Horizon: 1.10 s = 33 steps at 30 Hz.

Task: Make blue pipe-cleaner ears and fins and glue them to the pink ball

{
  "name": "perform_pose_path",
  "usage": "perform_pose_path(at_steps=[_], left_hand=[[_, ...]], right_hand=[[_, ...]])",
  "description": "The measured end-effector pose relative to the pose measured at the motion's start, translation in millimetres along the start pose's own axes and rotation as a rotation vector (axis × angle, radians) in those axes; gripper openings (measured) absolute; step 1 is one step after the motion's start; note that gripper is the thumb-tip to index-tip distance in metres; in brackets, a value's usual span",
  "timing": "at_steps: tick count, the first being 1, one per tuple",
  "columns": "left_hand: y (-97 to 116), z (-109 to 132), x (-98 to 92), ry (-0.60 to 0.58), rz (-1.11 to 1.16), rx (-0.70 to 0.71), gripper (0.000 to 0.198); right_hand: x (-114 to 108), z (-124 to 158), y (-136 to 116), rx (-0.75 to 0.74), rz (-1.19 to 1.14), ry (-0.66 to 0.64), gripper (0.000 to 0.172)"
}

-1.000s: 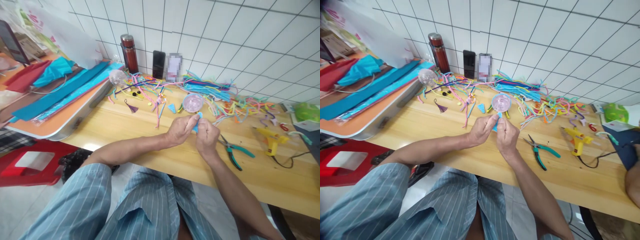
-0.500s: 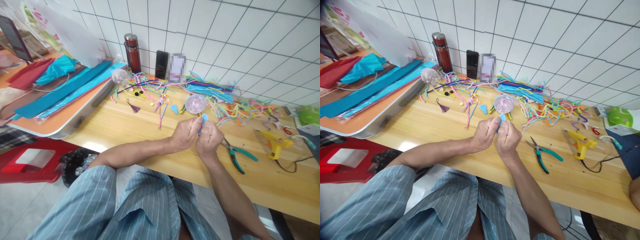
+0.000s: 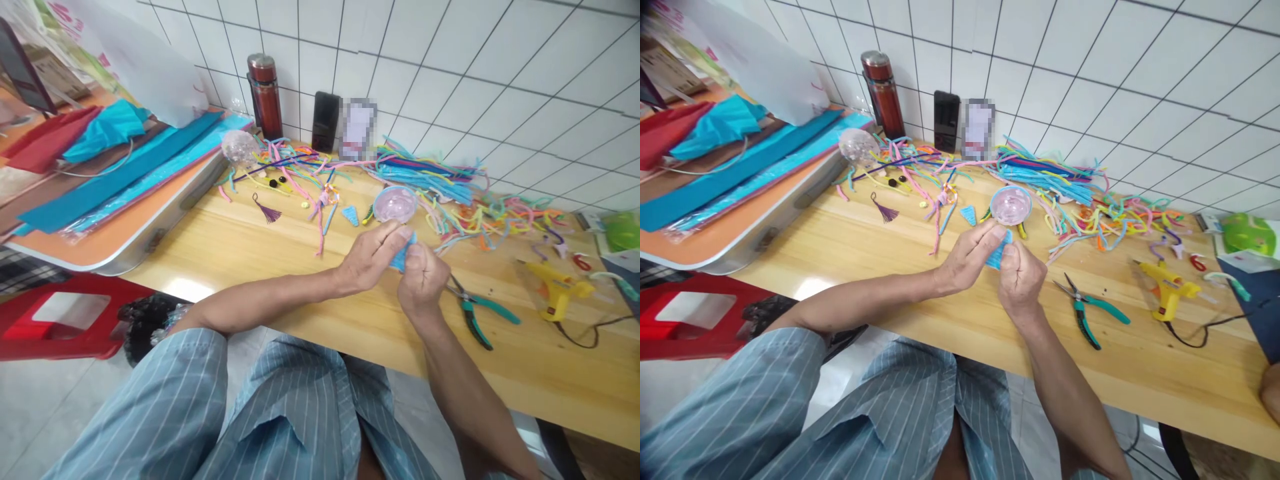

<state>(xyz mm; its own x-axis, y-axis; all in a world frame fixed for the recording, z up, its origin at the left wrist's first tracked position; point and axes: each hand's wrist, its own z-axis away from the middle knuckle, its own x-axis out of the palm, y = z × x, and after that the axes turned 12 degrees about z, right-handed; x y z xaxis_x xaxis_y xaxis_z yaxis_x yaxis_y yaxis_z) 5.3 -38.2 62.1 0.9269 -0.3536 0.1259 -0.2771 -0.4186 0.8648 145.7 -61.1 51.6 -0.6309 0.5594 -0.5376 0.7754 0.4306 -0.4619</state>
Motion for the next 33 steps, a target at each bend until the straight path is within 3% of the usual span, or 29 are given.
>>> perform_pose_path(at_steps=[9, 14, 16, 19, 24, 27, 33], left_hand=[[2.7, 1.4, 1.1, -0.020, 0.089, -0.079, 0.054], [0.6, 9.2, -5.9, -0.047, 0.101, -0.137, 0.047], [-4.8, 13.9, -10.8, -0.068, 0.036, -0.071, 0.046], [-15.2, 20.5, -19.0, -0.126, -0.163, 0.141, 0.049], [-21.9, 20.9, -30.6, -0.084, -0.385, 0.475, 0.026], [-21.1, 16.8, -36.0, -0.093, -0.388, 0.548, 0.019], [-21.1, 15.1, -44.6, -0.075, -0.385, 0.556, 0.017]], right_hand=[[-2.6, -1.0, -4.0, 0.007, 0.023, -0.043, 0.059], [-6.4, -3.4, 0.1, 0.159, -0.050, -0.049, 0.058], [-7.5, -3.9, 1.5, 0.221, -0.051, -0.018, 0.057], [-6.7, -3.7, 1.0, 0.271, -0.084, -0.004, 0.056], [-4.5, -2.8, -4.8, 0.305, -0.183, -0.094, 0.060], [-9.2, -4.9, -3.9, 0.286, -0.283, -0.188, 0.058], [-23.2, -14.6, 5.4, 0.257, -0.318, -0.476, 0.048]])
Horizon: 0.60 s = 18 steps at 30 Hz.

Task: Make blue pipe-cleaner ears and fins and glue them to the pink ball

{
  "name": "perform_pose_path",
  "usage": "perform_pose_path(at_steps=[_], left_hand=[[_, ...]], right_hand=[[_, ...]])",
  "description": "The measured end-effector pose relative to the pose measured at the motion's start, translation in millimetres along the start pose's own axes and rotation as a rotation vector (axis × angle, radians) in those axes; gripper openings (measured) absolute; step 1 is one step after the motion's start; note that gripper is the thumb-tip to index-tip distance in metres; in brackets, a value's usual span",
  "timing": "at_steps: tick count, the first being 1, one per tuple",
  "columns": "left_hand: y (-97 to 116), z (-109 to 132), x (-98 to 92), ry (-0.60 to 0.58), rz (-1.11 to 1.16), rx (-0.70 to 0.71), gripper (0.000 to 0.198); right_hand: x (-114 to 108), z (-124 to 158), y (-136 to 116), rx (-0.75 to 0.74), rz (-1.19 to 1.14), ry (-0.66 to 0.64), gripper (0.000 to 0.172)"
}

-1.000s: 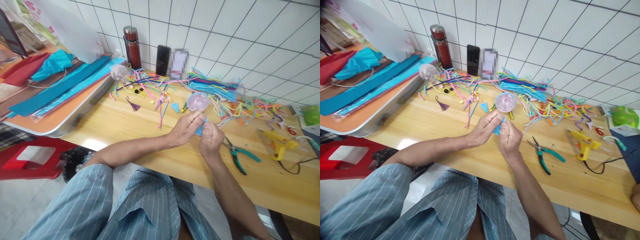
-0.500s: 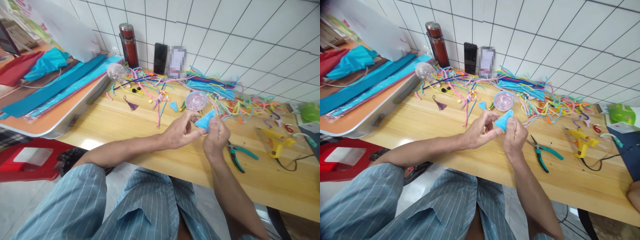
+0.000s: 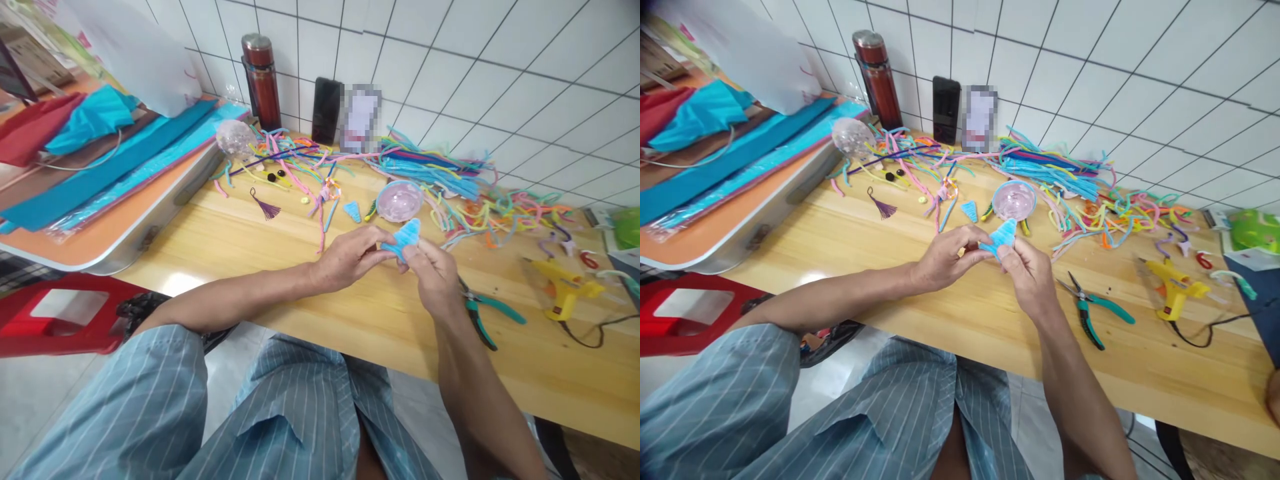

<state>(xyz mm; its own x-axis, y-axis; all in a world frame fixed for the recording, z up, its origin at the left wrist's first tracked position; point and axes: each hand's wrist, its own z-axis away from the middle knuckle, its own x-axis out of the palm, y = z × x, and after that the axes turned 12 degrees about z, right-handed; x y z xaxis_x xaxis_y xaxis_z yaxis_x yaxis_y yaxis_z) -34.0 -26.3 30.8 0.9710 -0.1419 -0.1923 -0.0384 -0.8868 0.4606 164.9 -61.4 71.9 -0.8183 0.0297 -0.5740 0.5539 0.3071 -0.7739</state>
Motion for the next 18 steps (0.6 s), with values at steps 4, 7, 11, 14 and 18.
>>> perform_pose_path(at_steps=[4, 7, 11, 14, 18], left_hand=[[-0.7, 4.6, -1.9, -0.015, -0.009, -0.015, 0.013], [-2.6, 10.3, 0.1, -0.019, -0.002, -0.064, 0.017], [-4.1, 16.9, 4.4, -0.001, 0.060, -0.244, 0.043], [-3.6, 18.8, 4.9, -0.016, 0.077, -0.367, 0.047], [-3.8, 19.8, 3.6, -0.002, 0.104, -0.424, 0.034]], right_hand=[[1.0, -2.3, -1.0, 0.037, -0.031, -0.045, 0.042], [5.4, -3.8, -1.4, 0.036, -0.054, -0.027, 0.041], [8.9, -5.3, -0.2, 0.032, -0.041, 0.018, 0.043], [11.9, -4.3, 0.8, 0.040, -0.016, 0.049, 0.042], [15.8, -1.5, 1.9, 0.069, 0.010, 0.043, 0.041]])
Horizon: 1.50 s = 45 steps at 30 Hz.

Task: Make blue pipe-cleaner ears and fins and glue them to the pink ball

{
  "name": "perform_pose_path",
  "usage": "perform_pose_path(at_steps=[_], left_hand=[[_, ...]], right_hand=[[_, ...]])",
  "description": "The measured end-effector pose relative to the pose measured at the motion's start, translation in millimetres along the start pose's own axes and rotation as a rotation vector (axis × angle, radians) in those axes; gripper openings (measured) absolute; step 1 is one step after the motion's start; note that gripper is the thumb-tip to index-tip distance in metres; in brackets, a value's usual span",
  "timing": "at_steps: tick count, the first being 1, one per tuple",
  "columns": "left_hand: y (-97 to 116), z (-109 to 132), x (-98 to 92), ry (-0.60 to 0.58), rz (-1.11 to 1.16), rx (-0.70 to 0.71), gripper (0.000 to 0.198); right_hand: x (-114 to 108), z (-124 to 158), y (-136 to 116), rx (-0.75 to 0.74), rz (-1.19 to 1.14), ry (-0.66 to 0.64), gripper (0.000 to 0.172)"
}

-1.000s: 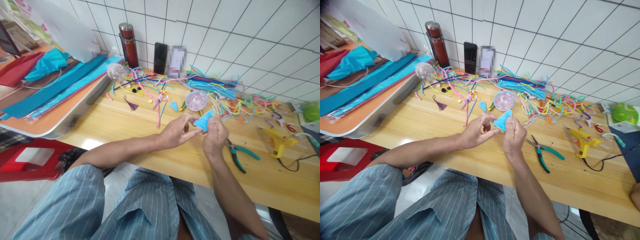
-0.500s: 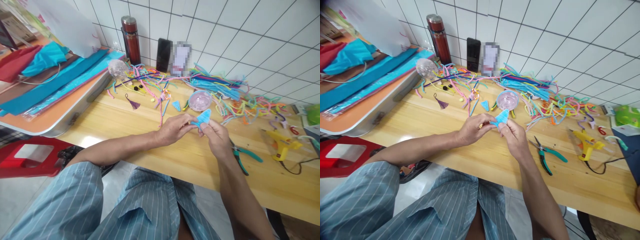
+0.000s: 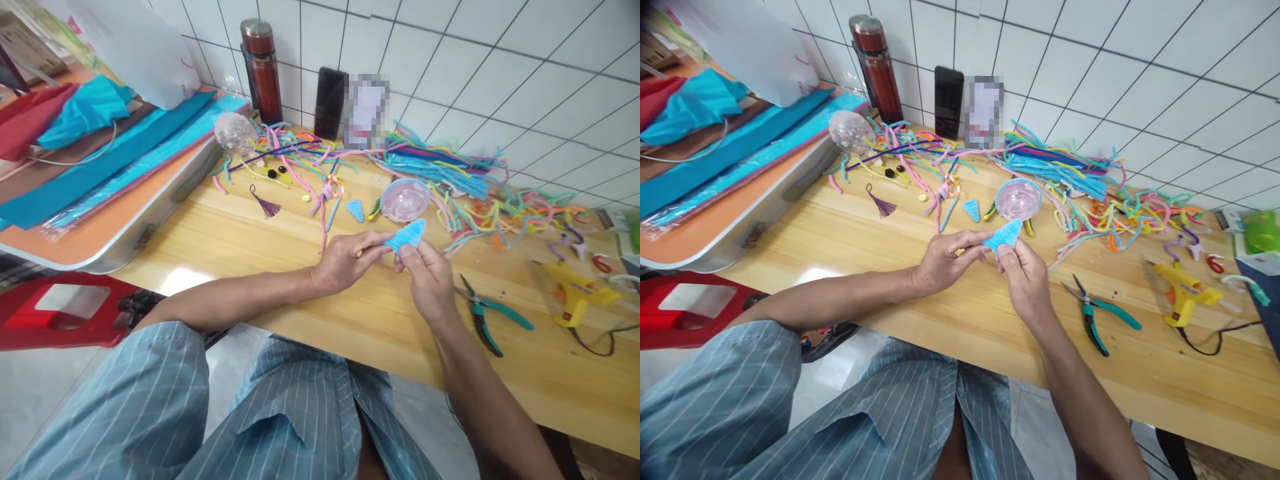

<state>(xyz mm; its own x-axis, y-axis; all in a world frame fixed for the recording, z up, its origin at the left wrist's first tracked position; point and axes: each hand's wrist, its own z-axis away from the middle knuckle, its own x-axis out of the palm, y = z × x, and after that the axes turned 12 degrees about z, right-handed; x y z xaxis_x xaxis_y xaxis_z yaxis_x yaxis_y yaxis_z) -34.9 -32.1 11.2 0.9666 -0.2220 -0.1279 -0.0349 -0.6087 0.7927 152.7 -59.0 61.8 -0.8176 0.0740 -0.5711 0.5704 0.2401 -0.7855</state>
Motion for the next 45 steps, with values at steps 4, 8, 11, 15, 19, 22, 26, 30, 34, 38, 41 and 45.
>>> perform_pose_path(at_steps=[4, 8, 11, 15, 19, 22, 26, 30, 34, 38, 41, 45], left_hand=[[-4.1, 4.5, 2.3, -0.019, 0.014, -0.037, 0.033], [-10.9, 9.6, 2.3, -0.105, -0.029, -0.033, 0.034], [-16.4, 0.5, -11.3, -0.209, -0.217, -0.036, 0.039], [-23.5, -35.2, -43.5, -0.299, -0.662, -0.149, 0.033], [-33.9, -71.8, -58.3, -0.355, -0.982, -0.341, 0.037], [-44.1, -89.1, -53.7, -0.507, -1.045, -0.375, 0.050], [-51.9, -106.3, -49.8, -0.713, -1.076, -0.480, 0.055], [-45.9, -117.2, -62.9, -0.675, -0.985, -0.493, 0.040], [-27.5, -107.7, -74.5, -0.491, -0.557, -0.538, 0.010], [-8.6, -76.6, -60.1, -0.316, 0.104, -0.770, 0.034], [-1.9, -53.1, -39.4, -0.270, 0.262, -0.816, 0.042], [-1.0, -33.5, -21.3, -0.323, 0.380, -0.761, 0.044]], right_hand=[[-3.8, -2.1, 4.6, 0.039, -0.011, -0.056, 0.037], [-12.5, -10.4, 16.8, 0.108, -0.086, -0.129, 0.029], [-16.0, -16.7, 31.2, 0.150, -0.052, -0.167, 0.030], [-12.7, -21.2, 53.6, 0.133, 0.188, -0.299, 0.039], [-3.0, -19.0, 71.3, 0.027, 0.511, -0.195, 0.024], [1.6, -14.4, 78.0, -0.057, 0.563, -0.046, 0.026], [1.8, -10.2, 79.5, -0.123, 0.540, 0.018, 0.028], [1.4, -9.5, 75.9, -0.130, 0.519, 0.046, 0.026], [0.9, -8.8, 64.9, -0.132, 0.426, 0.097, 0.021], [1.6, -4.6, 52.8, -0.087, 0.255, 0.135, 0.022], [5.1, -0.3, 51.3, -0.020, 0.115, 0.098, 0.029], [10.7, 4.2, 55.4, 0.049, 0.007, 0.043, 0.033]])
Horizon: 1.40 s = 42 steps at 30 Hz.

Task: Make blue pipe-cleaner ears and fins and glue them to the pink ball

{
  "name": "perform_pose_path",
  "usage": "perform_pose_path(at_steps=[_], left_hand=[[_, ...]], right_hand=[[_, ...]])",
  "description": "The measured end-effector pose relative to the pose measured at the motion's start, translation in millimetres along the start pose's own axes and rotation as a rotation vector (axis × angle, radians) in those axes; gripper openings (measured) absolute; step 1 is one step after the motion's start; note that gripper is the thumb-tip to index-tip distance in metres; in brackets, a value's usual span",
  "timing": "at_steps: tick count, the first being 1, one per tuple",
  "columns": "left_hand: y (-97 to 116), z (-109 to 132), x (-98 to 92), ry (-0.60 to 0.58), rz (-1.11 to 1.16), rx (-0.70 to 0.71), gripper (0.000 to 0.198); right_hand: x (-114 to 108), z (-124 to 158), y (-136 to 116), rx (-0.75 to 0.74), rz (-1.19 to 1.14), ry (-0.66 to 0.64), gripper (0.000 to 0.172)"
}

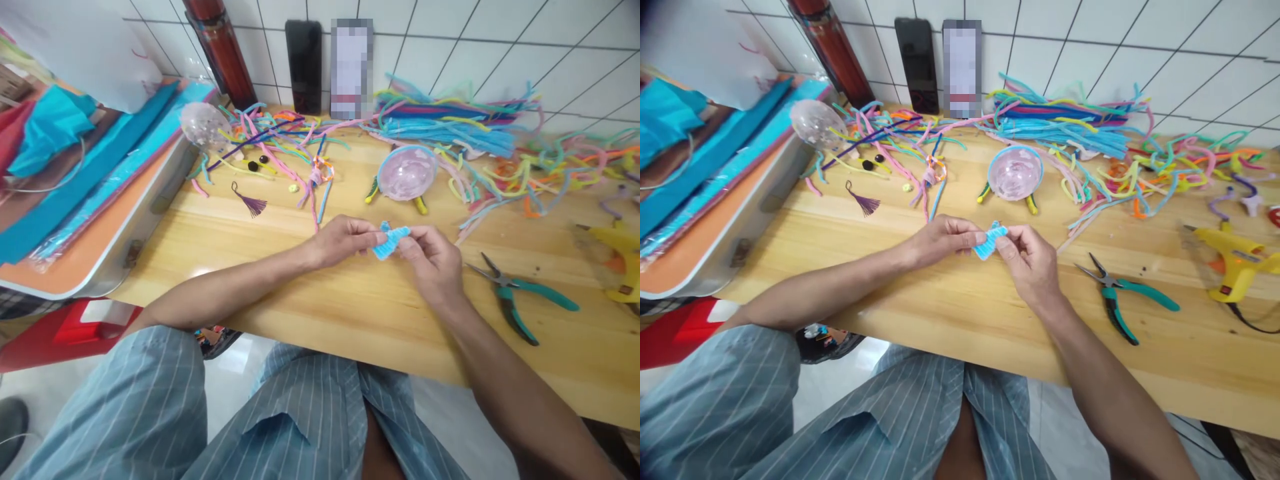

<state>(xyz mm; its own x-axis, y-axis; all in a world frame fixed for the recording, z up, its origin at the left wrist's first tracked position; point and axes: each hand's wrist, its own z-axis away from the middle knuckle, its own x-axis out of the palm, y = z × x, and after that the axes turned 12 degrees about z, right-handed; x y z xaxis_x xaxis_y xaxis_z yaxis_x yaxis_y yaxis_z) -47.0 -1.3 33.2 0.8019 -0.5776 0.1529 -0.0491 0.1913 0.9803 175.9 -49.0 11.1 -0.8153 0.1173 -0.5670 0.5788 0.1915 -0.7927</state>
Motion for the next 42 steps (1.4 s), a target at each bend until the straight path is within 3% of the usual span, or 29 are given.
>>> perform_pose_path(at_steps=[4, 7, 11, 20, 24, 27, 30, 33, 42], left_hand=[[-7.4, 5.2, 4.6, -0.103, 0.097, 0.038, 0.034], [-9.2, 7.0, 4.8, -0.089, 0.106, 0.050, 0.029], [-11.9, 5.5, 4.6, -0.032, 0.068, 0.068, 0.036], [-17.5, 7.8, 14.1, -0.024, 0.120, 0.102, 0.039], [-11.9, 1.4, 2.6, 0.218, 0.031, 0.082, 0.031], [-11.9, -8.3, -10.4, 0.341, 0.028, 0.055, 0.029], [-16.7, -13.3, -16.9, 0.336, 0.000, -0.008, 0.026], [-22.2, -12.5, -17.0, 0.304, -0.084, -0.052, 0.025], [-24.6, -11.0, -13.8, 0.269, -0.184, -0.128, 0.027]], right_hand=[[2.5, 1.0, -1.9, 0.081, -0.055, 0.022, 0.034], [2.2, -0.6, -6.8, 0.114, -0.069, 0.030, 0.039], [1.3, -1.8, -10.0, 0.101, -0.091, -0.028, 0.042], [-2.5, 2.2, -4.8, 0.073, -0.051, -0.079, 0.028], [-10.6, -8.4, 3.2, 0.096, 0.122, 0.059, 0.020], [-11.7, -14.6, 15.0, 0.105, 0.358, 0.015, 0.021], [-7.6, -13.2, 22.6, 0.051, 0.510, -0.084, 0.024], [-2.9, -9.1, 23.6, 0.001, 0.598, -0.094, 0.023], [-2.8, -13.7, 23.9, 0.014, 0.613, -0.156, 0.011]])
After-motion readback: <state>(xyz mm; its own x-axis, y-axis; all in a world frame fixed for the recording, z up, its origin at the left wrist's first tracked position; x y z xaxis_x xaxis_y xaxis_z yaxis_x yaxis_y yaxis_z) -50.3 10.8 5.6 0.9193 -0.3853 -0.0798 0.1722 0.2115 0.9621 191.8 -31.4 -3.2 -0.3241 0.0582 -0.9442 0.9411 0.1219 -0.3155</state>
